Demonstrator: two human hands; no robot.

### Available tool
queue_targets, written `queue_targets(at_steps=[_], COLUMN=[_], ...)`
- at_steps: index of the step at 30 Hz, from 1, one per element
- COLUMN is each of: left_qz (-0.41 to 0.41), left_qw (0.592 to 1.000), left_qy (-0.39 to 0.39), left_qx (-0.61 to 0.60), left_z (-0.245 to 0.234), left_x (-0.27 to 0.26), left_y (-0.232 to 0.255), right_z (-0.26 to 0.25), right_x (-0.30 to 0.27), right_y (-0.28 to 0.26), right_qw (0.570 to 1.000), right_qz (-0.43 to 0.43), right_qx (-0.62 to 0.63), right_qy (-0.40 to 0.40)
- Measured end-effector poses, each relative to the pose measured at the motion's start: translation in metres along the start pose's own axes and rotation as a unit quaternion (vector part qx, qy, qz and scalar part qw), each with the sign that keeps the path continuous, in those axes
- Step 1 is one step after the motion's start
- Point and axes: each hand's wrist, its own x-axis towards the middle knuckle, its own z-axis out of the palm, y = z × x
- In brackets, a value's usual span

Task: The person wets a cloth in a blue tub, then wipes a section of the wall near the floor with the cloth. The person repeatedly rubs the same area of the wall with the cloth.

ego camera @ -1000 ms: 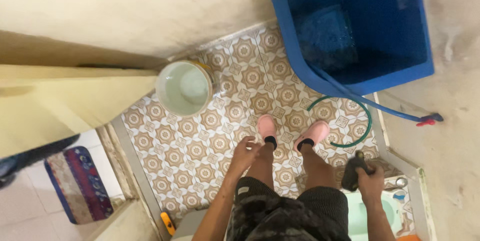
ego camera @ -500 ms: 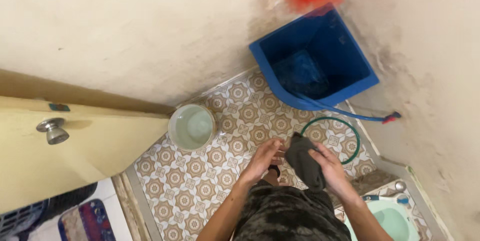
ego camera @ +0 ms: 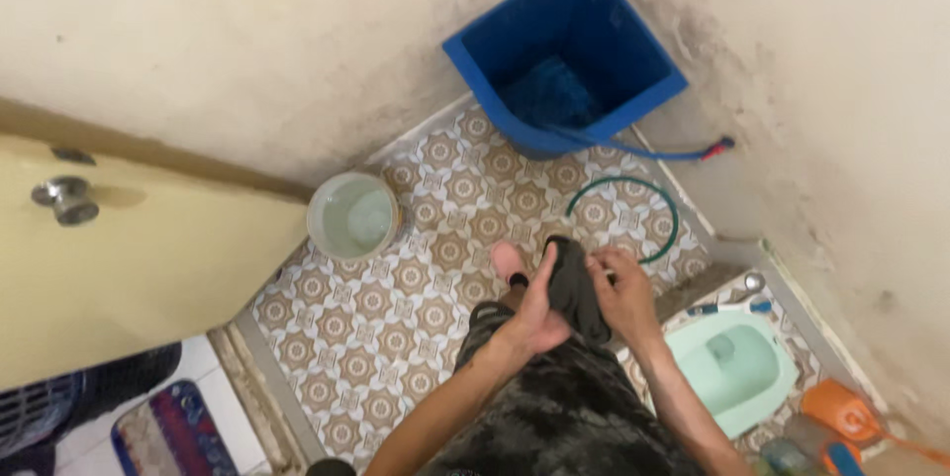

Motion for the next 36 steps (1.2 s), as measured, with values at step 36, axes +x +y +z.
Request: queue_targets(at_steps=[36], left_qz=[0.030], left_qw=[0.978], left_qy=[0.148], left_qx=[0.144], left_z=[-0.095], left_x=[-0.134], left_y=[0.010], right_z=[0.067], right_x=[-0.100], right_y=[-0.042], right_qw=[0.978], right_qz=[0.145], right_qx=[0.059], right_qy=[-0.141])
